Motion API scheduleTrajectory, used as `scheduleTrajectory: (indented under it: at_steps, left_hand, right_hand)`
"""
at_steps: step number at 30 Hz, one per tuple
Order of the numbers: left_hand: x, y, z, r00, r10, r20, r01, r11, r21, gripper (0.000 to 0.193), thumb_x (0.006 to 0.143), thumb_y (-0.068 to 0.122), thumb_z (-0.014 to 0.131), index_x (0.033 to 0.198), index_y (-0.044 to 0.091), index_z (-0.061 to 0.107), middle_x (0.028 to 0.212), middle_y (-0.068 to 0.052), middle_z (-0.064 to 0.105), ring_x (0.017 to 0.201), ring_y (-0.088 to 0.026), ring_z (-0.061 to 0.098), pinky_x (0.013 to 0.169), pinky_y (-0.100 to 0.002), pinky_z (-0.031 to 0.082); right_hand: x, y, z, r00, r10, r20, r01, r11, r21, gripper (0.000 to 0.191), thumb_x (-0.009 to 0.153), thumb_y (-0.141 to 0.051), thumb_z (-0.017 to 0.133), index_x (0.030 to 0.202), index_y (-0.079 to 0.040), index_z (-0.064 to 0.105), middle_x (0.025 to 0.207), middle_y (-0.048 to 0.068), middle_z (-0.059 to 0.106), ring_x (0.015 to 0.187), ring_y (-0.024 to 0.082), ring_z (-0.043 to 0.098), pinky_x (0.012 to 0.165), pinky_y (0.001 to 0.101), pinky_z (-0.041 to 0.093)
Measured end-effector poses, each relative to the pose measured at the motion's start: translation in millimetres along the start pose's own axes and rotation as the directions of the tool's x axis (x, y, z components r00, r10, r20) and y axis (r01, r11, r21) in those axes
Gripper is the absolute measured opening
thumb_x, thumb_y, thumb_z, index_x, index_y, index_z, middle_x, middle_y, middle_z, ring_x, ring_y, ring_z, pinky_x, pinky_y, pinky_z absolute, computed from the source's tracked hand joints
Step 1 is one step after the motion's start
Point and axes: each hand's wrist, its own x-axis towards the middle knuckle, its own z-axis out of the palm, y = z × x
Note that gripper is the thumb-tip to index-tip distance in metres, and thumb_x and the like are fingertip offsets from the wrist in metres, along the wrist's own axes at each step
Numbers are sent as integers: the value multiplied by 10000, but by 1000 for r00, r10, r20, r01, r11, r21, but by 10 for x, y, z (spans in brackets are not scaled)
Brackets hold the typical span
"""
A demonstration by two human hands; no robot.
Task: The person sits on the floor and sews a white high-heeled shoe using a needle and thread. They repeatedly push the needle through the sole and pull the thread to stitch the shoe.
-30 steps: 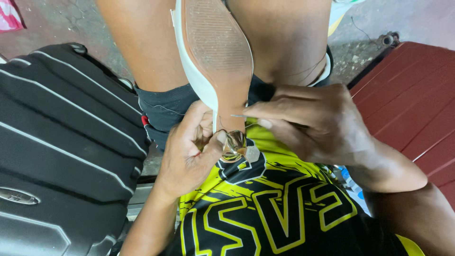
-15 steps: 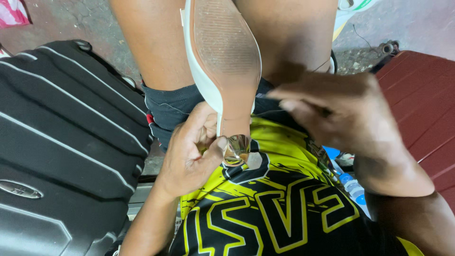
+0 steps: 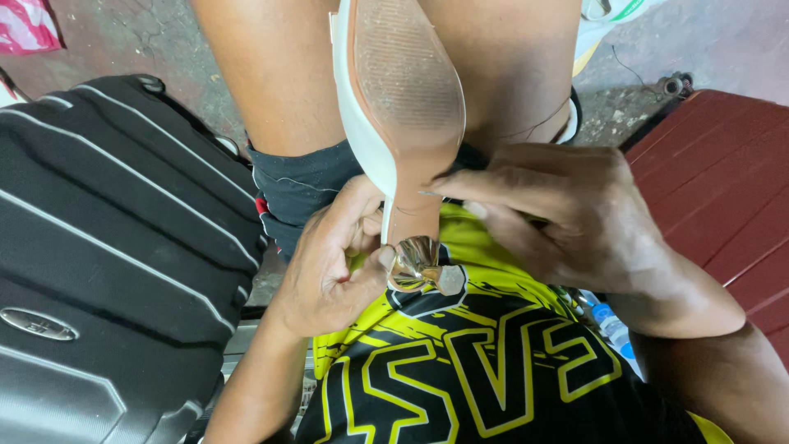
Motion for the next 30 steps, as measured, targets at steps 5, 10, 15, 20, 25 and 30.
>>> scheduleTrajectory:
  at_steps: [5,10,15,20,25,30]
  left_hand:
    - [-11,-70,90,998,6,-66,-1,996,84,549,980,-21,553,1512,-34,420,1128,-74,640,933,-67,579,819,-227,496]
    - [12,-32,52,993,17,-118,23,944,330,546,920,-12,570,1456,-14,465,957,-33,647,693,-41,474,620,-212,416]
    - [31,31,55,991,30,-131,25,914,404,554,900,-42,581,1444,-7,481,858,-22,623,636,-42,437,592,-211,392]
    - [75,53,122,989,19,-146,46,902,430,623,862,-71,574,1469,-16,447,925,-34,696,636,-39,447,588,-209,410]
    - [111,166,-3,987,1,-158,69,896,439,637,852,-71,589,1472,-15,455,890,-39,694,611,-44,445,566,-209,401]
    - [139,167,30,983,-24,-184,120,838,532,645,834,-34,666,1446,-6,465,952,-87,722,586,-100,560,538,-244,470]
  right_hand:
    - [-92,71,33,999,-28,45,29,999,-24,362,839,33,724,1158,-132,761,775,33,698,648,132,683,574,307,562]
    - [-39,39,33,994,-109,15,110,992,-60,325,878,9,728,1179,-113,739,1018,78,767,832,182,756,700,308,625]
    - [9,25,38,998,-55,39,58,996,-73,342,865,14,738,1181,-116,757,920,62,753,760,178,742,644,326,603]
    - [-16,65,12,998,-52,41,55,995,-83,354,856,8,749,1190,-110,751,898,55,746,730,184,727,618,338,589]
    - [116,17,92,998,-62,19,63,997,-49,354,877,13,736,1212,-104,731,999,62,759,808,186,743,668,320,602]
    - [146,40,46,997,-69,33,72,991,-109,330,870,-19,743,1189,-103,739,925,61,719,751,204,711,646,354,574]
